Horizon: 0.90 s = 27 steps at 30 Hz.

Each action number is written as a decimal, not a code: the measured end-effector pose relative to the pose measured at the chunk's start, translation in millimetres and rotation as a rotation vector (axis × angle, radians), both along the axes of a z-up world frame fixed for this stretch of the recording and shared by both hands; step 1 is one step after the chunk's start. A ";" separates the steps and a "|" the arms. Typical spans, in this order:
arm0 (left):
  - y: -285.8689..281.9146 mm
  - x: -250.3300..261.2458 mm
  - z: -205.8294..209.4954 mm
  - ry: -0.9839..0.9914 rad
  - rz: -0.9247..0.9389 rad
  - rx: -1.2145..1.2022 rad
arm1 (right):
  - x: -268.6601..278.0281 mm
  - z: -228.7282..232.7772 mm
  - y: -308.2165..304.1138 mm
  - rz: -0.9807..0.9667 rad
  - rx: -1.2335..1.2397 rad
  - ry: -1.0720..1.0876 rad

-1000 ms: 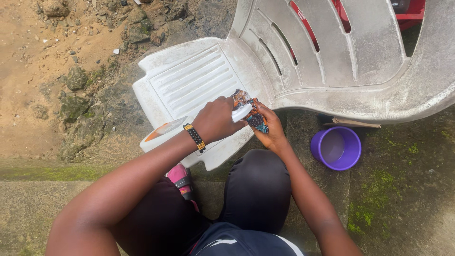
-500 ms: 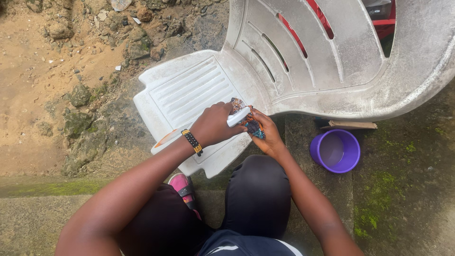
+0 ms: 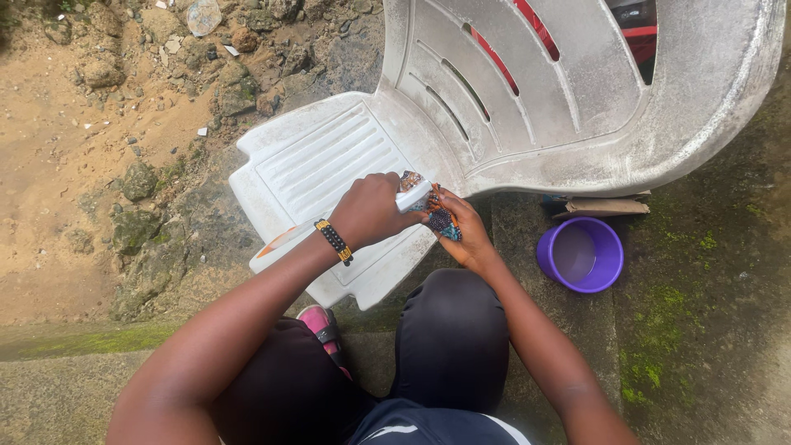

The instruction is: The person cleans a plastic chair by spraying it with cleaner and scrubbing the seat with a patterned cloth, then rinses the cloth in a purple bucket and continues wiping the seat.

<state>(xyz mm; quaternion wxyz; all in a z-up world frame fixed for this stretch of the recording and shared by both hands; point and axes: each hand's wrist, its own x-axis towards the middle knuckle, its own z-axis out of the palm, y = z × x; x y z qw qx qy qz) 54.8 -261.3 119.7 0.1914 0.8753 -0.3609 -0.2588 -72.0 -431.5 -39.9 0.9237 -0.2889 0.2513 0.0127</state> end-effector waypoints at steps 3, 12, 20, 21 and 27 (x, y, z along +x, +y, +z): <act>-1.1 -4.2 5.7 -0.051 -0.024 -0.102 | 3.8 3.2 -1.8 -0.012 0.009 0.005; 2.4 -3.8 7.2 0.039 -0.006 -0.014 | 5.5 8.1 3.2 0.020 -0.038 0.019; 11.1 0.1 11.3 0.049 -0.038 -0.060 | 5.8 12.7 10.0 0.028 -0.019 0.026; 11.6 0.5 9.6 0.056 -0.024 -0.049 | 7.4 12.8 10.6 0.030 -0.021 0.002; 19.5 2.7 -9.1 -0.063 -0.006 -0.133 | 20.2 -2.3 14.5 -0.011 -0.022 -0.028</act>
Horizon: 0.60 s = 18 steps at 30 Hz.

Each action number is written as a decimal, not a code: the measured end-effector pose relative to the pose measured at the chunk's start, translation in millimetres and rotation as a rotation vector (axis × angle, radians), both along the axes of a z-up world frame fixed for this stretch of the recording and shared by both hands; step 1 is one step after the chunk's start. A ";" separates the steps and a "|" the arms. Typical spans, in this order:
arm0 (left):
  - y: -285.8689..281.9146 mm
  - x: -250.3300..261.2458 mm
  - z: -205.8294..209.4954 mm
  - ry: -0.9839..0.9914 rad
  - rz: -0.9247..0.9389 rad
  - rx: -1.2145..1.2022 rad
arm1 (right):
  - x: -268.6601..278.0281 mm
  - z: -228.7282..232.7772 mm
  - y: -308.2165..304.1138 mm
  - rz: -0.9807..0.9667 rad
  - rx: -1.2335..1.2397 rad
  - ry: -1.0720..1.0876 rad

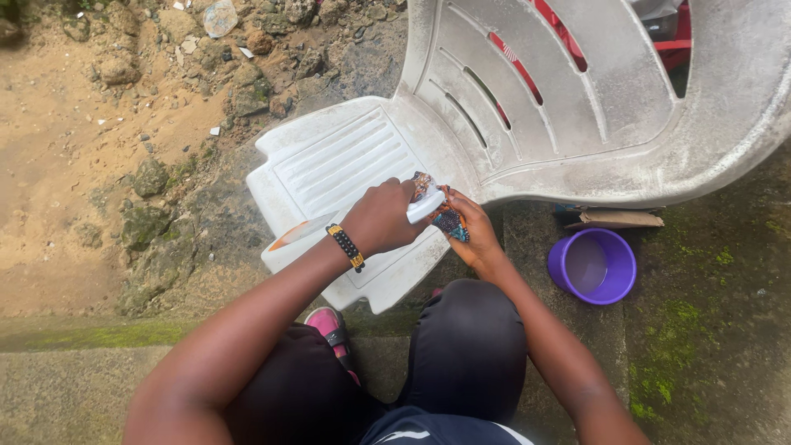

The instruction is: The person cleans a plastic chair by spraying it with cleaner and scrubbing the seat with a patterned cloth, then rinses the cloth in a purple bucket and continues wiping the seat.

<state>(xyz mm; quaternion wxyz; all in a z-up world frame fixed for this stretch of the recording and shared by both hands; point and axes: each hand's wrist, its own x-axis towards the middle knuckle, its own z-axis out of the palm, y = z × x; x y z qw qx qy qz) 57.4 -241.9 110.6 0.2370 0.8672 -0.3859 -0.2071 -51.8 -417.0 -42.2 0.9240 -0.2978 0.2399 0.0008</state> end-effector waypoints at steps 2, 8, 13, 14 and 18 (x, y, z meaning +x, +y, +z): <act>7.7 3.6 -5.4 0.007 -0.034 -0.013 | 6.6 -6.7 -0.2 -0.044 -0.012 0.026; 18.2 18.5 -7.2 0.114 0.124 0.206 | 32.3 -4.2 7.0 0.036 -0.017 -0.024; 51.0 40.0 -7.3 -0.051 0.144 -0.040 | 66.4 10.1 2.8 0.099 -0.003 -0.032; 62.5 46.4 -1.7 -0.089 0.146 -0.104 | 75.9 11.2 3.2 0.110 0.008 -0.003; 102.9 58.7 34.7 -0.068 0.321 -0.271 | 137.9 -5.0 -3.1 0.306 -0.096 0.101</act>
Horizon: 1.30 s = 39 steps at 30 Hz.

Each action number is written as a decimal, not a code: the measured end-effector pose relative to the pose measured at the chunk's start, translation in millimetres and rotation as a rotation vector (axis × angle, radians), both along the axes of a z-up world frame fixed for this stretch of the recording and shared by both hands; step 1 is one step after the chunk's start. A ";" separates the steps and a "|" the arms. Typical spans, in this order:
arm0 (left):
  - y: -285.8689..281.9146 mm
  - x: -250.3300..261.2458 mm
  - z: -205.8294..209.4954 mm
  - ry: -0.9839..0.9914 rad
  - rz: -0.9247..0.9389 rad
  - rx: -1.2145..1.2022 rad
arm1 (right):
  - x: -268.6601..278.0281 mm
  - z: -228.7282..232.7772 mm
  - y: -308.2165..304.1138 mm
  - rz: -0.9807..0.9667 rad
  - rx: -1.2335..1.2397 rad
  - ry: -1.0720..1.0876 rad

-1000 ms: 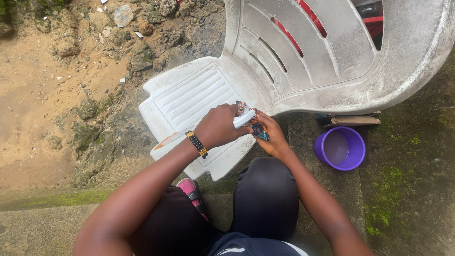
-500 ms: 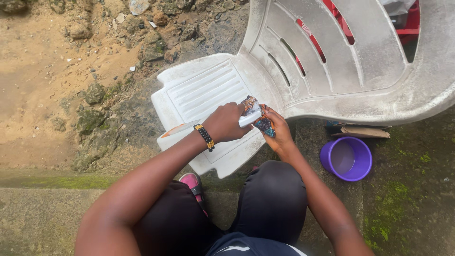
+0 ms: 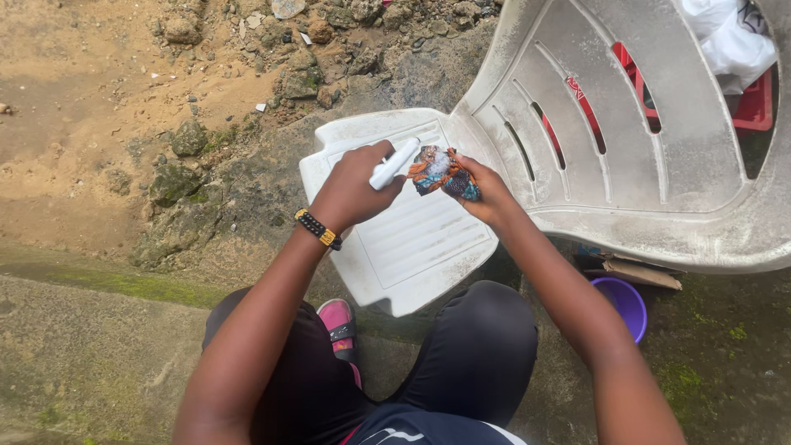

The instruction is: The person cleans a plastic chair by spraying it with cleaner and scrubbing the seat with a patterned cloth, then rinses the cloth in a purple bucket and continues wiping the seat.

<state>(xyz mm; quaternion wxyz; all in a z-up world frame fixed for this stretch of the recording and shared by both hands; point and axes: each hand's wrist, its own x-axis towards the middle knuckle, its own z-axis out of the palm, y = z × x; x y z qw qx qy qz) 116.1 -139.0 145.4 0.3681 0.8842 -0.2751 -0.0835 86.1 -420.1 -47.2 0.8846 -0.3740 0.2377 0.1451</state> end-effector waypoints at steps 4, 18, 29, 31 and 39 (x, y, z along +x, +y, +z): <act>35.1 13.0 26.6 0.023 0.267 -0.213 | 103.7 -51.5 -8.3 0.182 -0.428 -0.102; 62.2 62.9 -10.8 -0.119 0.507 -0.059 | 73.8 -104.9 186.0 0.181 -1.493 -0.789; 34.4 64.7 1.3 -0.035 0.380 -0.092 | 80.1 -51.4 173.9 0.319 -1.192 -0.383; 34.1 57.8 0.6 -0.002 0.373 -0.059 | 90.6 -48.9 162.9 0.265 -1.391 -0.407; 52.9 66.3 -10.6 -0.057 0.339 -0.040 | 68.6 -67.1 201.0 0.550 -1.215 -0.671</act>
